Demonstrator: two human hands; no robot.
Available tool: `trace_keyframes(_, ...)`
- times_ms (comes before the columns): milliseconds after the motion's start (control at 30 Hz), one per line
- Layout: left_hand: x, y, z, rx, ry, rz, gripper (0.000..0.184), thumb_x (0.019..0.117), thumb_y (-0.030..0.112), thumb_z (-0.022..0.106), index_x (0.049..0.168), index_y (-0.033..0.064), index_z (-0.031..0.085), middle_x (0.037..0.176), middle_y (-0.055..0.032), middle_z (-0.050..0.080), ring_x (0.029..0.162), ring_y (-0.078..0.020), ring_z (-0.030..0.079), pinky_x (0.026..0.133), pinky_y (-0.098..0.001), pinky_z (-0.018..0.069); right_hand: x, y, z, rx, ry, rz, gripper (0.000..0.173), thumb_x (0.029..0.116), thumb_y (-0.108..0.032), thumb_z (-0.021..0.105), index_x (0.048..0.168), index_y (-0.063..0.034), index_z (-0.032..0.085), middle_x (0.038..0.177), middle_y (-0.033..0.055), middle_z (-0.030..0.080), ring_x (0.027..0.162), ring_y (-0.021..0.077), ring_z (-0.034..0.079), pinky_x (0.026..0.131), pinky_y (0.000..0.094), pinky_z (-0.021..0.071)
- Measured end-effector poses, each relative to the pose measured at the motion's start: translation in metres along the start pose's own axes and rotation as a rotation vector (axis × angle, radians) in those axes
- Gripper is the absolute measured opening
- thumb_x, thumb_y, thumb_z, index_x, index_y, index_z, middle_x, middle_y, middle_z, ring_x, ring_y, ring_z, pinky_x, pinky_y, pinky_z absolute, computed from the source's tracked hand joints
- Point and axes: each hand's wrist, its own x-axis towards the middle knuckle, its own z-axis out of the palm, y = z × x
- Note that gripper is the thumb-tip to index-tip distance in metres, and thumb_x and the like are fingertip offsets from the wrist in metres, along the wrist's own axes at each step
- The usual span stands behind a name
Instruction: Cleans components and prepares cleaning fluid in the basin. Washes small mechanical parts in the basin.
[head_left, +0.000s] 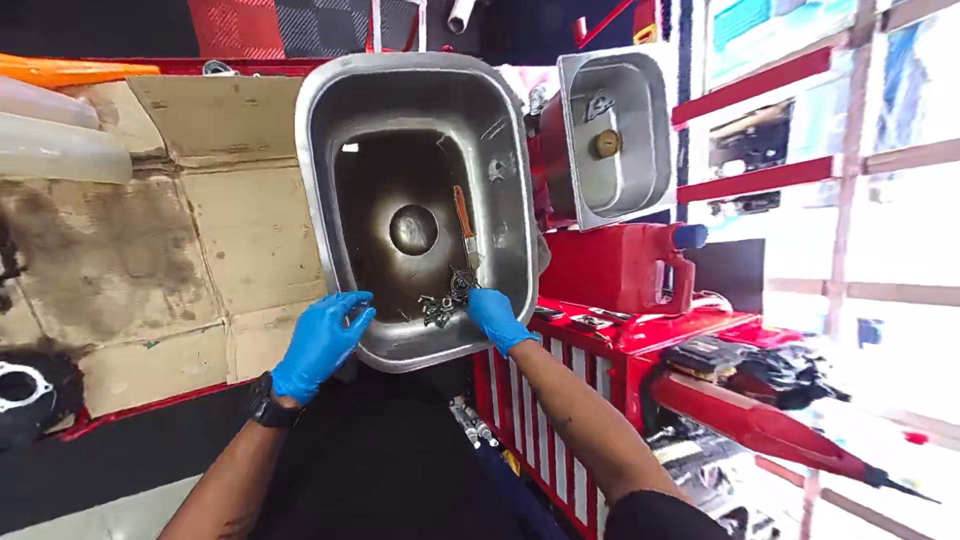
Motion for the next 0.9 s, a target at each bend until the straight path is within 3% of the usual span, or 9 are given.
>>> trace_keyframes(100,0.002,0.011,0.013,-0.016,0.001,-0.045,0.043,0.1052,0.038,0.05,0.13,0.0094,0.07,0.123,-0.0108,0.072,0.117,-0.0245,0.067,0.105,-0.0466,0.0493,0.011,-0.001,0.008,-0.045,-0.01,-0.01,0.03,0.0949,-0.023,0.066,0.101,0.0059,0.07,0.11,0.0288,0.069,0.107,0.0477,0.066,0.084,0.0672,0.0511)
trace_keyframes(267,0.003,0.008,0.028,-0.093,0.005,-0.135,0.042,0.1045,0.039,0.051,0.128,0.01,0.07,0.123,-0.0089,0.072,0.116,-0.0197,0.067,0.105,-0.0425,0.0497,0.023,0.017,0.014,-0.049,0.0,-0.071,0.038,0.0934,-0.034,0.068,0.106,0.0015,0.071,0.112,0.0262,0.07,0.109,0.0461,0.066,0.087,0.0671,0.0506)
trace_keyframes(467,0.026,0.012,0.053,-0.317,-0.073,-0.222,0.039,0.1045,0.036,0.055,0.13,0.01,0.069,0.125,-0.0079,0.071,0.115,-0.0144,0.068,0.105,-0.0376,0.0514,-0.002,0.025,-0.016,0.054,0.002,-0.131,0.038,0.0918,-0.039,0.069,0.107,-0.0041,0.071,0.102,0.0221,0.071,0.101,0.0438,0.068,0.083,0.0677,0.0499)
trace_keyframes(567,0.062,0.02,0.094,-0.632,-0.223,-0.257,0.048,0.1062,0.034,0.055,0.143,0.0024,0.056,0.139,-0.0166,0.062,0.121,-0.0219,0.064,0.106,-0.039,0.0511,-0.015,0.016,-0.037,0.248,0.067,-0.21,0.039,0.0912,-0.043,0.072,0.105,-0.0065,0.073,0.095,0.016,0.073,0.093,0.0372,0.069,0.082,0.0645,0.0514)
trace_keyframes(633,0.088,0.031,0.113,-0.845,-0.316,-0.311,0.053,0.1091,0.034,0.048,0.152,0.0033,0.044,0.147,-0.0188,0.054,0.126,-0.0255,0.06,0.105,-0.0407,0.05,-0.017,0.0,-0.049,0.342,0.102,-0.263,0.04,0.091,-0.044,0.073,0.105,-0.0066,0.073,0.093,0.0137,0.073,0.091,0.0334,0.069,0.083,0.0615,0.0521)
trace_keyframes(667,0.098,0.034,0.119,-0.934,-0.331,-0.337,0.051,0.1102,0.035,0.045,0.152,0.0057,0.045,0.144,-0.0171,0.056,0.121,-0.0238,0.062,0.101,-0.039,0.0517,-0.018,-0.007,-0.055,0.389,0.109,-0.292,0.04,0.0908,-0.044,0.074,0.105,-0.0064,0.073,0.092,0.0125,0.072,0.087,0.0304,0.069,0.082,0.0589,0.0526)
trace_keyframes(767,0.113,0.028,0.121,-1.081,-0.267,-0.343,0.036,0.1105,0.026,0.045,0.136,0.0035,0.058,0.116,-0.0091,0.067,0.09,-0.0124,0.067,0.08,-0.0283,0.0562,-0.026,0.001,-0.073,0.509,0.128,-0.335,0.036,0.0919,-0.043,0.076,0.103,-0.0083,0.073,0.085,0.0057,0.073,0.074,0.0183,0.069,0.075,0.0457,0.0577)
trace_keyframes(833,0.113,0.026,0.105,-1.034,-0.202,-0.347,0.028,0.1087,0.015,0.049,0.128,-0.0008,0.061,0.108,-0.0096,0.069,0.083,-0.011,0.067,0.078,-0.0271,0.0561,-0.029,0.029,-0.075,0.531,0.136,-0.304,0.031,0.0953,-0.038,0.071,0.103,-0.0085,0.073,0.087,0.005,0.073,0.075,0.0161,0.069,0.075,0.0421,0.0588)
trace_keyframes(900,0.108,0.023,0.088,-0.957,-0.159,-0.358,0.025,0.1075,0.011,0.051,0.124,-0.0027,0.063,0.104,-0.0098,0.069,0.082,-0.0106,0.067,0.078,-0.0274,0.0563,-0.024,0.057,-0.062,0.49,0.094,-0.24,0.027,0.0972,-0.033,0.068,0.105,-0.0081,0.074,0.092,0.008,0.074,0.081,0.0197,0.07,0.08,0.047,0.0576)
